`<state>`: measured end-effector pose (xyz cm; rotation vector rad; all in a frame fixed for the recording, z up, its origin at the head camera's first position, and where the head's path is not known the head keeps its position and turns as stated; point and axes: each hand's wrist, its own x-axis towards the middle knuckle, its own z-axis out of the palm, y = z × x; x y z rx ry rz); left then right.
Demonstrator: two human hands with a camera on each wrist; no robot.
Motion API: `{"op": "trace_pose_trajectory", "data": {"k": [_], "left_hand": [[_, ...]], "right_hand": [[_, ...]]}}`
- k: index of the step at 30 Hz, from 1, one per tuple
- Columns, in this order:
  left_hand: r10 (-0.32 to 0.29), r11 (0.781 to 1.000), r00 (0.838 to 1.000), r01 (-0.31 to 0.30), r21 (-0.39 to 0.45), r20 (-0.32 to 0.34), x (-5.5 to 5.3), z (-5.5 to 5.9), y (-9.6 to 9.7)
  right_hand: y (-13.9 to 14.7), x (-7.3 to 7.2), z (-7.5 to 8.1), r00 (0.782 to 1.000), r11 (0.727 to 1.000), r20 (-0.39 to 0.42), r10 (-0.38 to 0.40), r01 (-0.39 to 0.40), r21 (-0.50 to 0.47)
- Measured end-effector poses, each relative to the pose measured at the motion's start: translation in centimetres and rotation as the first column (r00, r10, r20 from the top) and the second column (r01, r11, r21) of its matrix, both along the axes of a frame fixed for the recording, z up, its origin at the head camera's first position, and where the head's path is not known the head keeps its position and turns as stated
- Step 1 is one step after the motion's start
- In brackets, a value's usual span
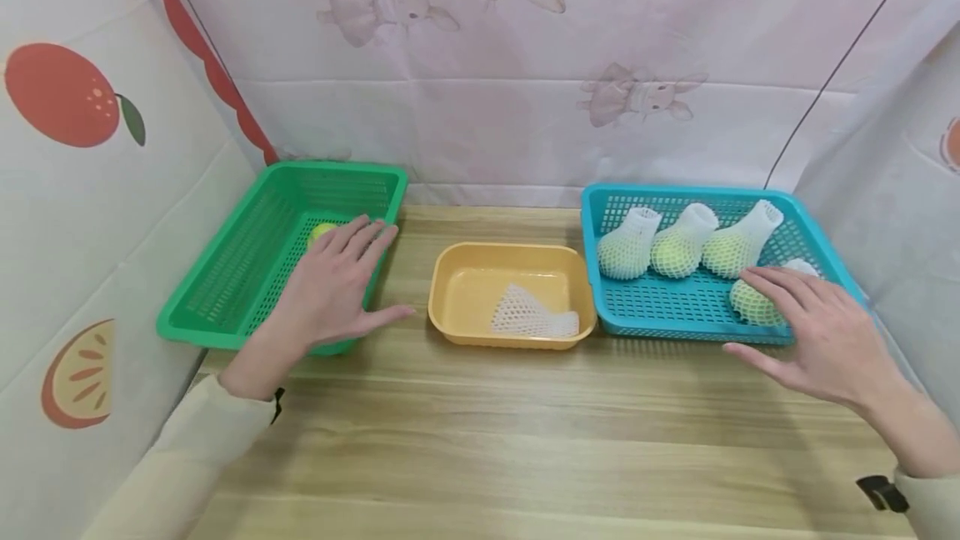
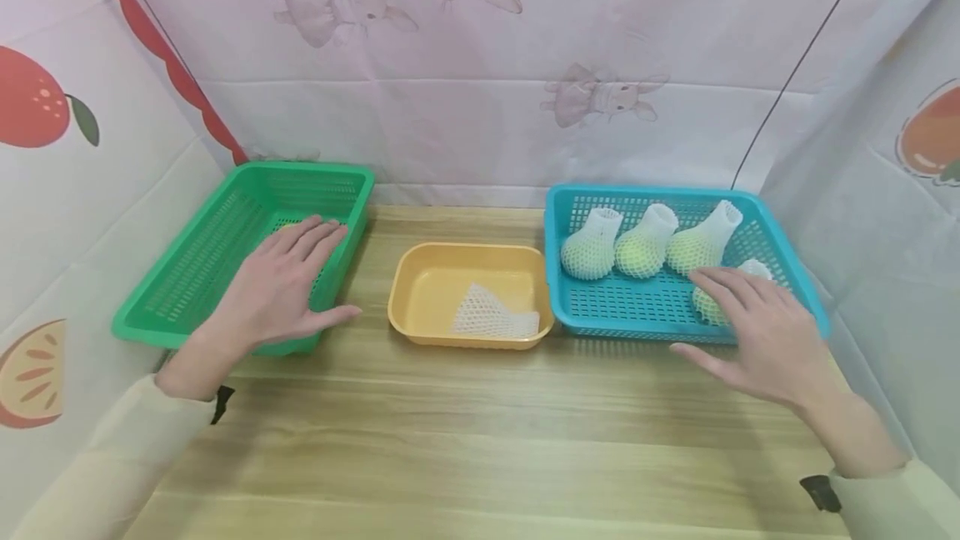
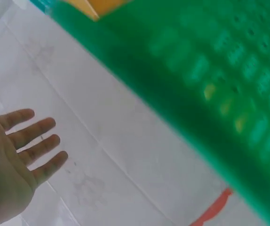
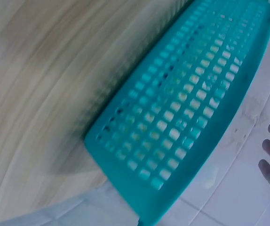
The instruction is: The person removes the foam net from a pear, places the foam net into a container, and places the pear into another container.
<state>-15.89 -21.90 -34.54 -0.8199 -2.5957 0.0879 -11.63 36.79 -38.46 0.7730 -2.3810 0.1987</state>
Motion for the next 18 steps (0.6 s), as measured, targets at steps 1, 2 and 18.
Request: {"op": "trace_pose_trajectory", "data": {"k": [1, 2, 18], "left_hand": [[0.000, 1.000, 1.000, 0.000, 0.011, 0.001, 0.2, -0.2, 0.3], [-0.003, 1.000, 1.000, 0.003, 0.022, 0.001, 0.3, -0.4, 0.6], [-0.068, 0.992, 0.998, 0.069, 0.110, -0.014, 3.1, -5.5, 3.9]], "right_hand": [[0.4, -0.1, 0.0, 1.000, 1.000, 0.008, 0.002, -0.002, -0.004], [0.7, -0.2, 0.0, 1.000, 1.000, 0.005, 0.007, -0.007, -0.014], [5.4, -1.7, 1.0, 0.993, 0.996, 0.075, -0.087, 0.087, 0.011]]}}
